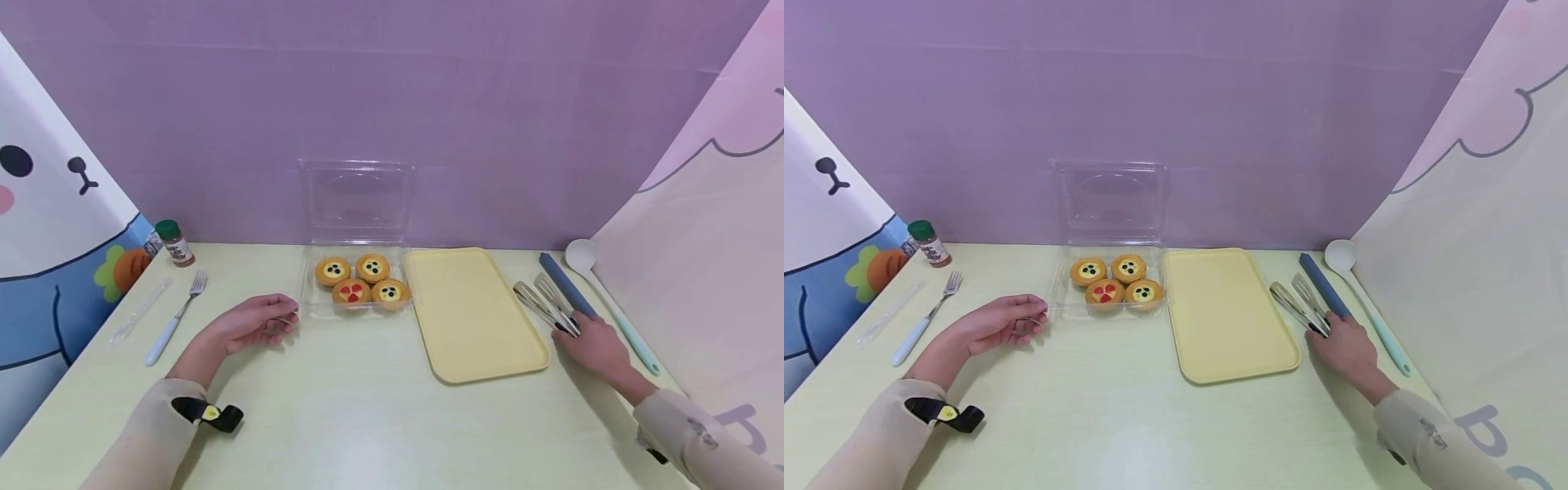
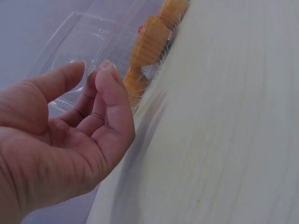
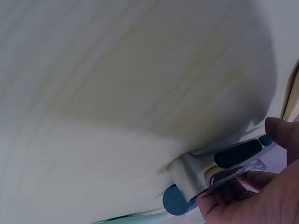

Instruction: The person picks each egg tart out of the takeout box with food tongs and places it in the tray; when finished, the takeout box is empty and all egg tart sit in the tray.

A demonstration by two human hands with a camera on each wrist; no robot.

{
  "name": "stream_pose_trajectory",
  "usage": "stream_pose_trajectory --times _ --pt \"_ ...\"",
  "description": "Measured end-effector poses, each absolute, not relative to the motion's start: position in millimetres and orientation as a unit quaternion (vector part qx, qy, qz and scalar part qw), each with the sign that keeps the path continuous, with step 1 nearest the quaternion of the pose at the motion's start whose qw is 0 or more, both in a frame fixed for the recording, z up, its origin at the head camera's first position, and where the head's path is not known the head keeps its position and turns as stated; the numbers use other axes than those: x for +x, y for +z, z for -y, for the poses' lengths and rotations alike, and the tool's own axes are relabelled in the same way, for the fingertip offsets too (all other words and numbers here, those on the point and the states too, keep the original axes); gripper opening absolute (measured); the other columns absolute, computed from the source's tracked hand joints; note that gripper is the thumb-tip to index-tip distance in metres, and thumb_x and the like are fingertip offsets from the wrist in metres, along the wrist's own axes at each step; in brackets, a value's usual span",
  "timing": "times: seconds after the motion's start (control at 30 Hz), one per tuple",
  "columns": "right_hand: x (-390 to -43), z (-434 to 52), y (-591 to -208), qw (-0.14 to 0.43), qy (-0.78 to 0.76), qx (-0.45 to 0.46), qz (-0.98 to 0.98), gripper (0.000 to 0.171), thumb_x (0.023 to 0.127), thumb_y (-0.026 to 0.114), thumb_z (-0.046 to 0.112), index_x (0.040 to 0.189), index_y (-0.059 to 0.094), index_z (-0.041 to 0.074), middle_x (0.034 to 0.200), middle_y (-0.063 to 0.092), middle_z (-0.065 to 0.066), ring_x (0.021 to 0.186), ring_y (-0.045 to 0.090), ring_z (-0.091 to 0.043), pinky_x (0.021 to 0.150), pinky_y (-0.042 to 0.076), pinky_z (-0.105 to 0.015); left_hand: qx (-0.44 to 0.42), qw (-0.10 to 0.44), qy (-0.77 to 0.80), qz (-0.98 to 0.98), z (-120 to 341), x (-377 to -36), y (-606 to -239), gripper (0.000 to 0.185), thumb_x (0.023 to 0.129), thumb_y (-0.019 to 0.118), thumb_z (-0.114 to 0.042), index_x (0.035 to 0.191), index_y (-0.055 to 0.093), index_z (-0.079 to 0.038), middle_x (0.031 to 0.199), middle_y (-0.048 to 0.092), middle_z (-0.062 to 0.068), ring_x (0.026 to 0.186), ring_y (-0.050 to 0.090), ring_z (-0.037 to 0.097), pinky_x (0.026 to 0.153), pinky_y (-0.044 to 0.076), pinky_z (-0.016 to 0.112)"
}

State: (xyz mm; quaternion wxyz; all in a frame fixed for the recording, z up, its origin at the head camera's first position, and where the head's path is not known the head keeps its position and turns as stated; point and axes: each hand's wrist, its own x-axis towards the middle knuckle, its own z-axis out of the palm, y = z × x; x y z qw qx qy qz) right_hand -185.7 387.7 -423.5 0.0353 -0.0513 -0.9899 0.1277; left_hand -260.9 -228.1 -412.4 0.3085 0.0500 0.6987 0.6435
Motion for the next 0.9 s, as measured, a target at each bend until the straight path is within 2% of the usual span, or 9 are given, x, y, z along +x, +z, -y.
stream_pose_trajectory --times 0.1,0.33,0.57,0.73,0.9 --pt "-186.9 -388.1 -420.3 0.03 0.125 -0.051 0.99 0.037 0.095 0.06 0.038 0.089 0.054 0.002 0.078 0.058 -0.019 0.064 0.054 -0.03 0.05 0.036 -0.037 0.05 0.309 0.643 -0.699 227.8 -260.4 -412.0 0.034 0.102 0.059 -0.031 0.12 0.052 -0.003 0.099 0.065 -0.001 0.083 0.063 0.008 0.07 0.056 0.023" --pt "-188.1 -390.3 -417.7 -0.007 0.128 -0.075 0.989 0.049 0.093 0.061 0.044 0.097 0.057 -0.004 0.082 0.063 -0.022 0.066 0.057 -0.029 0.05 0.038 -0.037 0.046 0.31 0.643 -0.699 226.7 -260.2 -410.8 0.035 0.103 0.059 -0.03 0.122 0.051 -0.002 0.1 0.065 0.0 0.084 0.063 0.009 0.069 0.056 0.023" --pt "-186.0 -390.3 -417.7 -0.015 0.14 -0.082 0.987 0.051 0.094 0.058 0.048 0.099 0.056 -0.003 0.081 0.063 -0.017 0.064 0.055 -0.025 0.05 0.037 -0.035 0.045 0.308 0.644 -0.699 227.5 -259.8 -412.1 0.036 0.102 0.059 -0.03 0.123 0.051 -0.002 0.1 0.065 0.0 0.084 0.063 0.009 0.069 0.056 0.023" --pt "-185.1 -393.2 -413.6 -0.015 0.137 -0.066 0.988 0.065 0.096 0.057 0.05 0.117 0.053 -0.011 0.097 0.066 -0.03 0.071 0.062 -0.031 0.053 0.043 -0.038 0.045 0.31 0.645 -0.697 228.2 -260.0 -412.6 0.037 0.102 0.06 -0.031 0.123 0.051 -0.002 0.1 0.065 0.0 0.084 0.063 0.009 0.07 0.056 0.023" --pt "-188.0 -397.0 -404.4 0.007 0.12 -0.049 0.992 0.066 0.097 0.055 0.052 0.116 0.053 -0.011 0.099 0.065 -0.034 0.079 0.064 -0.045 0.058 0.047 -0.046 0.045 0.31 0.643 -0.699 227.7 -260.7 -412.9 0.038 0.102 0.059 -0.031 0.124 0.05 -0.001 0.101 0.064 0.0 0.084 0.063 0.01 0.069 0.055 0.023"
